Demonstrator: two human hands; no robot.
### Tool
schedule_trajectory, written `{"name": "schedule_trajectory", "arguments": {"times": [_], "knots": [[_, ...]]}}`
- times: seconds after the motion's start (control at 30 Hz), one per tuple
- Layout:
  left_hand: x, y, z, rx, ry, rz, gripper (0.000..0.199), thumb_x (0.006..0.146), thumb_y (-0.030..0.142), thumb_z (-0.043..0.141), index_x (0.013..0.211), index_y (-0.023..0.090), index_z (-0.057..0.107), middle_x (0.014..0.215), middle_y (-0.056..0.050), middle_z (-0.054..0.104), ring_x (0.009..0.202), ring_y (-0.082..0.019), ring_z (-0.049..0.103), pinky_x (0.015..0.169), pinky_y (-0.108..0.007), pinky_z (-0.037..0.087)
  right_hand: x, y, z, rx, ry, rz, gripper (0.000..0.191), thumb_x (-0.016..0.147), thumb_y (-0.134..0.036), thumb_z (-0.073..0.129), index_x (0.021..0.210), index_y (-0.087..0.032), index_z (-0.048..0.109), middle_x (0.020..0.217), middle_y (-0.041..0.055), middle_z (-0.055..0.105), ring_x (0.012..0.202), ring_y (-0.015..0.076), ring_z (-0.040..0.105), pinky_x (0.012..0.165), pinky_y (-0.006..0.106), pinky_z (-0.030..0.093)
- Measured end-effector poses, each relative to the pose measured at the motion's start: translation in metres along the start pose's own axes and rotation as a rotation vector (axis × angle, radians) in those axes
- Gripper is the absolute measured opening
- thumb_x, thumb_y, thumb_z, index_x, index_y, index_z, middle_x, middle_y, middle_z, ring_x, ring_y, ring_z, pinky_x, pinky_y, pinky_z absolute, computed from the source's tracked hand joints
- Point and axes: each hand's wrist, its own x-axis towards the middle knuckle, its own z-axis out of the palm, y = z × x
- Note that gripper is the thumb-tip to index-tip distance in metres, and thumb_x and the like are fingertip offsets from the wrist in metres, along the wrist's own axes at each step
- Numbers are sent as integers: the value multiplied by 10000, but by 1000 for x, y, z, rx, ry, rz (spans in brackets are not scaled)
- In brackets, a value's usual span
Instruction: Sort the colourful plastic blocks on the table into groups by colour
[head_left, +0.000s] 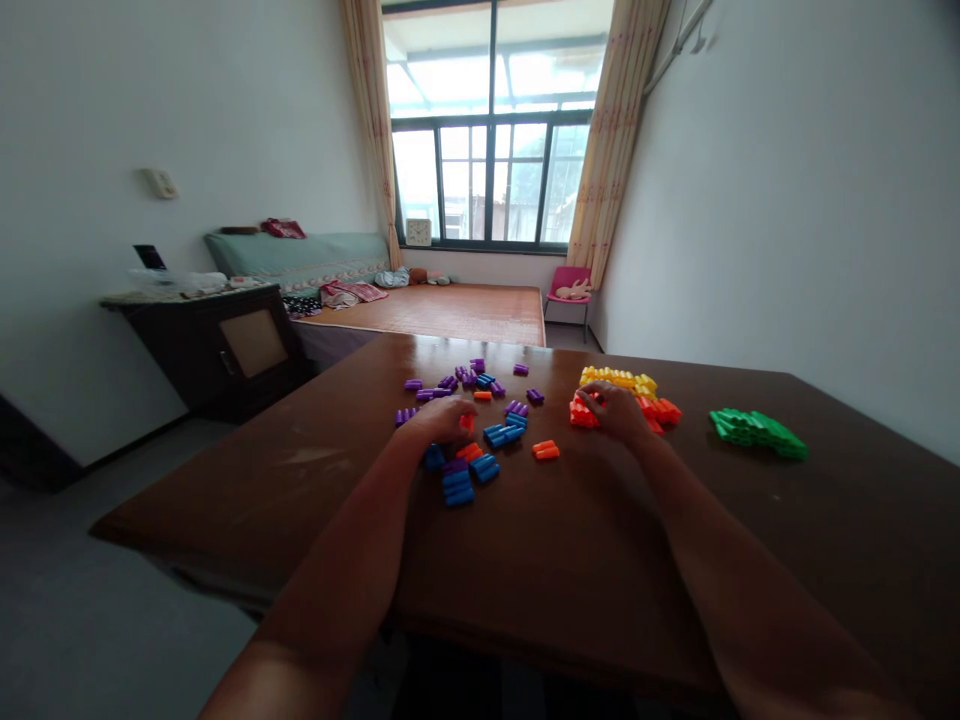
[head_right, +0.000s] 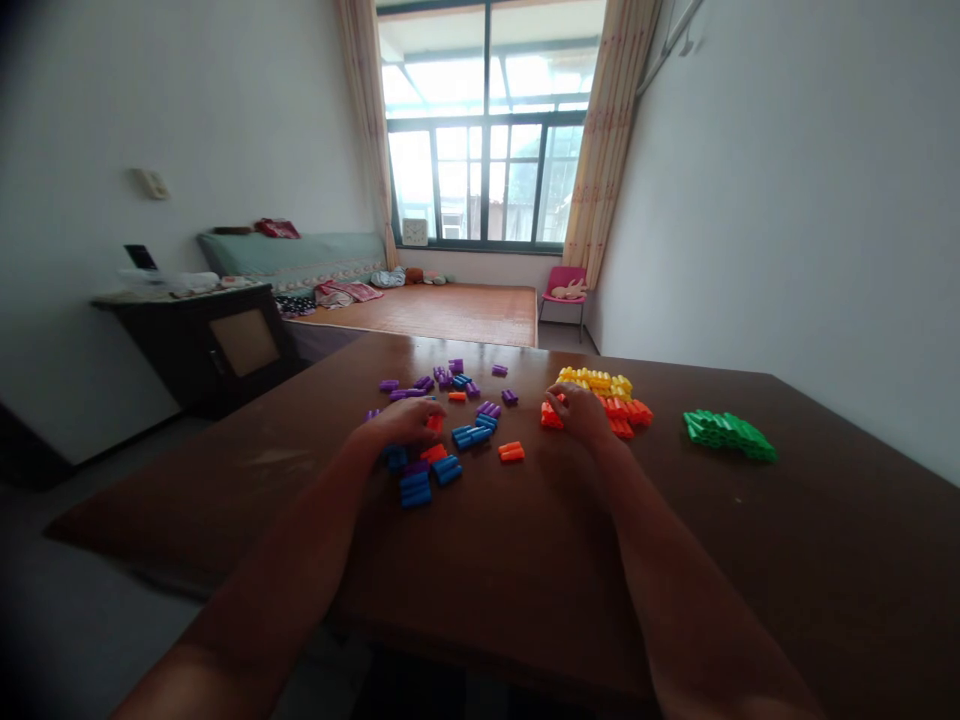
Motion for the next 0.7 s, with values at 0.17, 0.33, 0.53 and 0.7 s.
{"name": "schedule_trajectory", "arguments": {"times": [0.17, 0.33, 0.53, 0.7], "knots": [[10, 31, 19, -174, 203, 220, 421, 728, 257, 669, 1147, 225, 647, 1076, -43, 621, 772, -144, 607, 736, -252, 511, -5, -62, 40, 494, -337, -5, 353, 830, -500, 570, 1016, -206, 634, 830, 31, 702, 685, 166, 633, 622, 297, 511], [10, 47, 32, -192, 262, 320, 458, 758, 280, 686, 1207, 253, 602, 1140, -58, 579, 855, -160, 613, 757, -267, 520, -7, -79, 69, 721, -380, 31, 351, 764, -475, 661, 976, -206, 586, 862, 27, 707, 789, 177, 659, 704, 309, 536], [10, 40, 32, -210, 259, 306, 399, 815, 277, 634, 1212, 249, 610, 1279, -71, 553, 918, -171, 631, 828, -305, 526, 7, 0, 17, 405, -6, 194, 338, 778, -443, 624, 998, -187, 645, 973, 70, 714, 914, 213, 662, 819, 361, 524], [10, 39, 29, -128, 232, 274, 281, 844, 284, 580, 1102, 250, 685, 1194, -48, 629, 963, -193, 638, 856, -290, 501, 2, 46, -12, -48, 89, 440, 288, 744, -374, 669, 952, -174, 675, 852, 83, 717, 803, 236, 672, 738, 345, 506]]}}
